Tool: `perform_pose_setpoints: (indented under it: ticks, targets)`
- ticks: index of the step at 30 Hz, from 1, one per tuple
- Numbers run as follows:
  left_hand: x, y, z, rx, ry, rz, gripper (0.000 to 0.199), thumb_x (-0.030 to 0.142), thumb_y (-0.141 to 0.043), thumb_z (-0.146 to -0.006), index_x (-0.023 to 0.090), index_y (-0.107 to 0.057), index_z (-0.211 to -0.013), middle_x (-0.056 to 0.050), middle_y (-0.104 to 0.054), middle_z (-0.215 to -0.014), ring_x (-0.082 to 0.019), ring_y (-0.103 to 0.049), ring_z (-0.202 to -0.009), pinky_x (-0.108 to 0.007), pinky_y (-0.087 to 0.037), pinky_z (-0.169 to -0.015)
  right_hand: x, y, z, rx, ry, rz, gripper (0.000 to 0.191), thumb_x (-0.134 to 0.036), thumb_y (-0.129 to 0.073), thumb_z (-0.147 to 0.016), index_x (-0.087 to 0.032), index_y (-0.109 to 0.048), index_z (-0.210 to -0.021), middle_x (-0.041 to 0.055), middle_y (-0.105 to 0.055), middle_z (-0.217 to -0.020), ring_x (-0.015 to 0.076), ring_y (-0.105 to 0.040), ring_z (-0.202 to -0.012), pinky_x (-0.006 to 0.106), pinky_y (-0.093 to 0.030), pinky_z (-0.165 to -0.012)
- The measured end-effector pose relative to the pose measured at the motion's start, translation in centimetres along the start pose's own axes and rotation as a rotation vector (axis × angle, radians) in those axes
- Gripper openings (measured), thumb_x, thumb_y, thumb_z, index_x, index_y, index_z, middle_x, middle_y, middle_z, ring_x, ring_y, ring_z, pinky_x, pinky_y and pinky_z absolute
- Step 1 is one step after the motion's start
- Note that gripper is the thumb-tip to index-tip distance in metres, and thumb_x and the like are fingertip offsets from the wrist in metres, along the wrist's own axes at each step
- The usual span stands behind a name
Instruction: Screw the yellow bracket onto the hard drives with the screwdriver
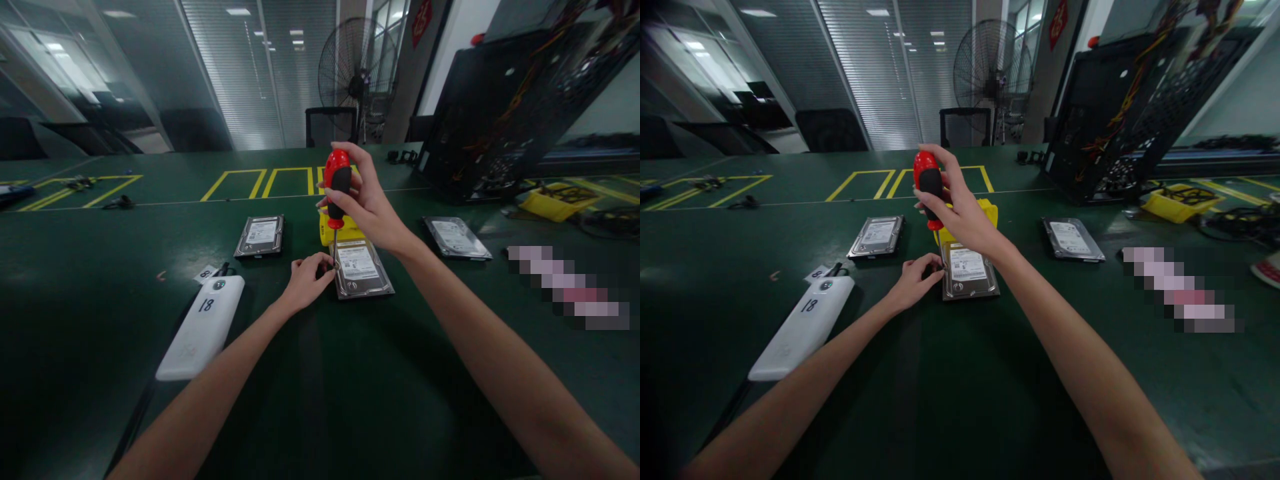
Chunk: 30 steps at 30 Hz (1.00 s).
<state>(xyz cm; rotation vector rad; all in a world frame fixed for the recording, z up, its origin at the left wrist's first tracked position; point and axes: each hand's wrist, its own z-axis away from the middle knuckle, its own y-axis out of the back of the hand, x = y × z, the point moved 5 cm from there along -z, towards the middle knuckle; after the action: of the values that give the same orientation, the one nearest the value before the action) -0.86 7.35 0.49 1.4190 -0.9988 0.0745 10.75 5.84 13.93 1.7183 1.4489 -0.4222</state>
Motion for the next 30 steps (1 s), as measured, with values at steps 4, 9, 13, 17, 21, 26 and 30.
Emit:
perform_pose_setpoints:
  ticks: [4,9,13,17,21,26,30]
  targets:
    - [0.0,0.0,0.0,-0.007,-0.003,0.001,0.02,0.033,-0.044,-0.083,0.023,-0.049,-0.1,0.001,-0.059,-0.088,-0.018,-0.054,-0.088,-0.04,-0.028,-0.091,0.4,0.1,-0.3,0.04,0.033,0.06,0.058,-0.037,-0.045,-0.085,-0.038,-0.014,-0.134,0.0035,-0.038,-0.13,0.0157,-0.057,-0.099,0.034,-0.055,-0.084]
    - [0.0,-0.1,0.0,-0.003,-0.003,0.009,0.021,0.033,-0.044,-0.083,0.023,-0.049,-0.101,0.001,-0.059,-0.09,-0.018,-0.054,-0.089,-0.041,-0.027,-0.091,0.6,0.6,-0.5,0.067,0.063,0.109,0.059,-0.041,-0.048,-0.083,-0.038,-0.014,-0.131,0.0048,-0.036,-0.13,0.0188,-0.051,-0.11,0.036,-0.056,-0.084]
    - [0.1,0.0,0.0,-0.008,-0.013,0.009,0.021,0.033,-0.044,-0.084,0.022,-0.049,-0.101,0.0,-0.059,-0.092,-0.019,-0.054,-0.092,-0.042,-0.027,-0.091,0.7,1.0,-0.5,0.078,0.068,0.082,0.06,-0.04,-0.052,-0.081,-0.037,-0.015,-0.128,0.0052,-0.041,-0.123,0.0187,-0.053,-0.106,0.038,-0.056,-0.084]
    - [0.3,0.1,0.2,-0.007,-0.028,0.013,0.022,0.034,-0.043,-0.085,0.023,-0.048,-0.103,-0.001,-0.059,-0.098,-0.02,-0.052,-0.097,-0.042,-0.027,-0.092,0.6,1.1,-0.3,0.08,0.054,0.087,0.063,-0.037,-0.054,-0.08,-0.038,-0.015,-0.13,0.0048,-0.042,-0.122,0.0173,-0.056,-0.1,0.037,-0.056,-0.082]
    - [0.3,0.2,0.3,0.021,-0.046,-0.009,0.021,0.034,-0.044,-0.085,0.023,-0.049,-0.102,-0.001,-0.058,-0.101,-0.02,-0.051,-0.1,-0.041,-0.029,-0.091,0.4,1.0,-0.1,0.092,0.06,0.06,0.063,-0.033,-0.052,-0.081,-0.037,-0.017,-0.134,0.0045,-0.04,-0.128,0.0145,-0.059,-0.089,0.032,-0.057,-0.08]
    - [0.2,0.1,0.2,0.038,-0.07,-0.025,0.021,0.034,-0.045,-0.084,0.023,-0.048,-0.102,-0.001,-0.057,-0.102,-0.02,-0.05,-0.1,-0.04,-0.029,-0.09,0.1,0.9,-0.1,0.083,0.055,0.071,0.052,-0.038,-0.042,-0.087,-0.038,-0.02,-0.135,0.0026,-0.042,-0.129,0.0132,-0.06,-0.085,0.031,-0.055,-0.08]
    - [0.2,0.1,0.2,0.03,-0.063,-0.042,0.021,0.033,-0.045,-0.084,0.022,-0.048,-0.102,-0.002,-0.057,-0.102,-0.021,-0.05,-0.1,-0.04,-0.029,-0.09,-0.2,0.9,-0.2,0.052,0.087,-0.014,0.043,-0.039,-0.032,-0.091,-0.036,-0.026,-0.133,0.0034,-0.044,-0.127,0.0129,-0.06,-0.089,0.03,-0.054,-0.081]
